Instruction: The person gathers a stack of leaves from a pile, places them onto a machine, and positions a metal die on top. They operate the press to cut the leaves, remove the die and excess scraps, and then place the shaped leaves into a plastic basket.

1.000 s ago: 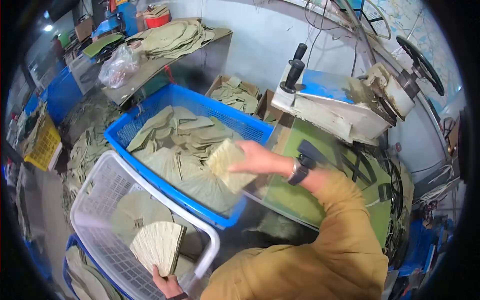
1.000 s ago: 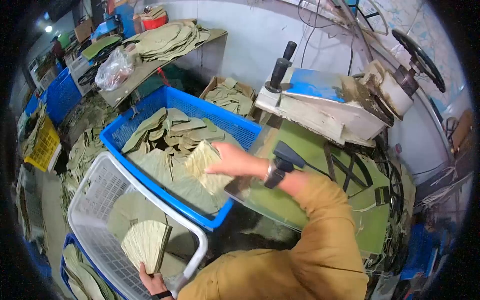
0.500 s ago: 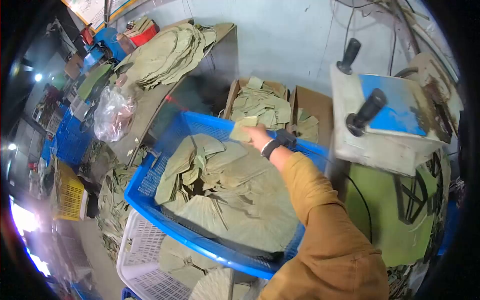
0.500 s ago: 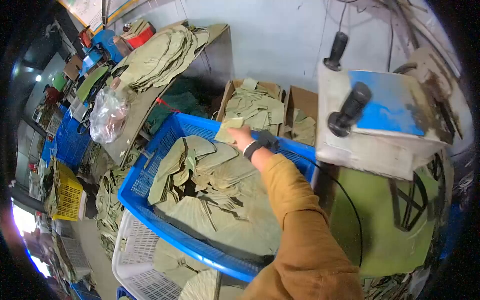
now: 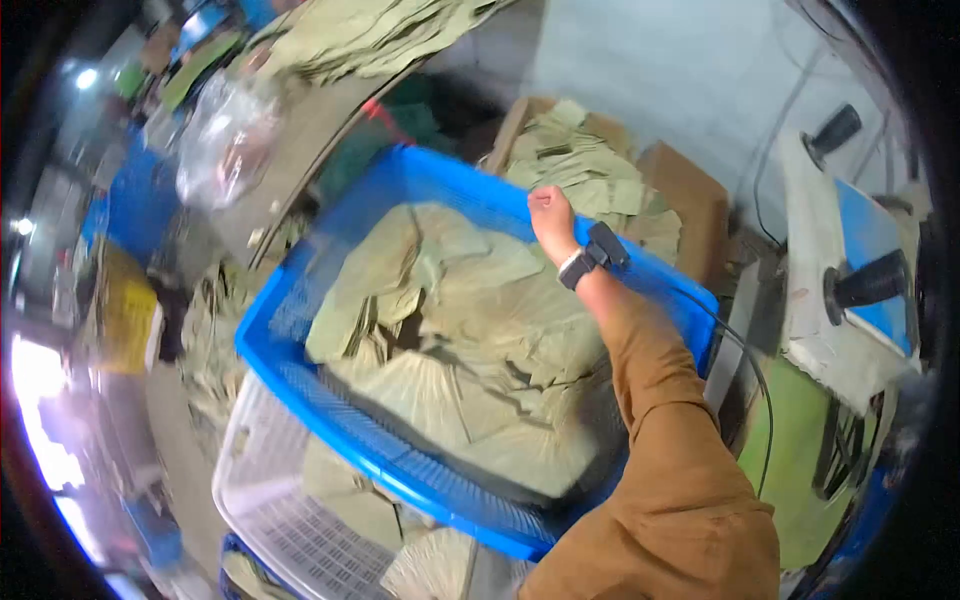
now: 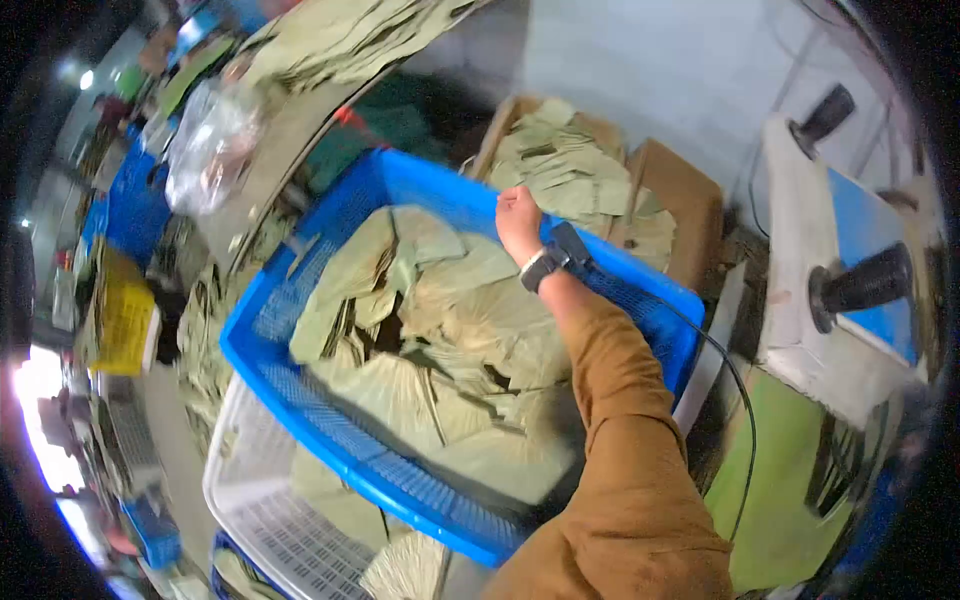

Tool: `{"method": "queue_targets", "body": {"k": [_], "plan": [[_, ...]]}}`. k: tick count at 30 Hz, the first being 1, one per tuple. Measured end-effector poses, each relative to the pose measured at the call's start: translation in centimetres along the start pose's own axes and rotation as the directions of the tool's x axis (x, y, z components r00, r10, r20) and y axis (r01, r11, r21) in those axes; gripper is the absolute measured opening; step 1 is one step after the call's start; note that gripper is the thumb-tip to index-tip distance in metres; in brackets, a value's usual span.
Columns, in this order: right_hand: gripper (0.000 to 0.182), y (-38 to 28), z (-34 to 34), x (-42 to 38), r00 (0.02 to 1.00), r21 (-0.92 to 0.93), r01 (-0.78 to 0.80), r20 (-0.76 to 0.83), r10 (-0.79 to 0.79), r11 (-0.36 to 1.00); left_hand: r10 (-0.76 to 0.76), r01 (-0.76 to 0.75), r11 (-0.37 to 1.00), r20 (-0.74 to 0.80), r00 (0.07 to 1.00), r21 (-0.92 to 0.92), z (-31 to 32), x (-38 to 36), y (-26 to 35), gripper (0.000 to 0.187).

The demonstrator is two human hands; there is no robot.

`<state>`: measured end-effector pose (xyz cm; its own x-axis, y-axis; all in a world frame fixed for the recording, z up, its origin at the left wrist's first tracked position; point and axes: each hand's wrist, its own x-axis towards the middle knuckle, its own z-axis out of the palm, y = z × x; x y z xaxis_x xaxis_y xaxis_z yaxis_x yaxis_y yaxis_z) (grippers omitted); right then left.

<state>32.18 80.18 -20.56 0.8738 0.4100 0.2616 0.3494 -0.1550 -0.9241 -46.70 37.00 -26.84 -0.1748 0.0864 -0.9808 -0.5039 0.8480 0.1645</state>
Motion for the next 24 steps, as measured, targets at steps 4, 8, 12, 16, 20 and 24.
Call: {"method": "queue_targets", "body": {"k": [4,8,12,16,20,24], "plan": [[0.01,-7.7,1.0,-11.0,0.824,0.056,0.331,0.469,-0.317,0.942,0.352,-0.333,0.932,0.132,0.927,-0.145,9.7,-7.6,-1.7,0.05],[0.031,-15.5,2.6,-24.2,0.454,0.142,0.206,0.862,-0.223,0.968,0.42,-0.438,0.813,-0.135,0.898,-0.384,12.1,-9.0,-2.5,0.032],[0.071,-18.7,3.9,-32.7,0.228,0.083,0.402,0.955,-0.188,0.912,0.371,-0.399,0.786,-0.157,0.915,-0.471,11.9,-7.4,-2.4,0.031],[0.063,-19.2,5.4,-37.6,0.257,-0.025,0.37,0.963,-0.077,0.929,0.324,-0.318,0.799,-0.079,0.943,-0.511,9.8,-6.6,-1.4,0.029],[0.042,-19.8,5.6,-38.6,0.382,-0.205,0.48,0.924,0.007,0.853,0.401,-0.348,0.779,-0.012,0.916,-0.522,6.1,-2.7,-1.3,0.028],[0.036,-19.6,5.7,-39.1,0.411,-0.202,0.597,0.908,-0.08,0.776,0.401,-0.279,0.779,0.105,0.91,-0.561,4.5,-0.9,4.8,0.034]]}}
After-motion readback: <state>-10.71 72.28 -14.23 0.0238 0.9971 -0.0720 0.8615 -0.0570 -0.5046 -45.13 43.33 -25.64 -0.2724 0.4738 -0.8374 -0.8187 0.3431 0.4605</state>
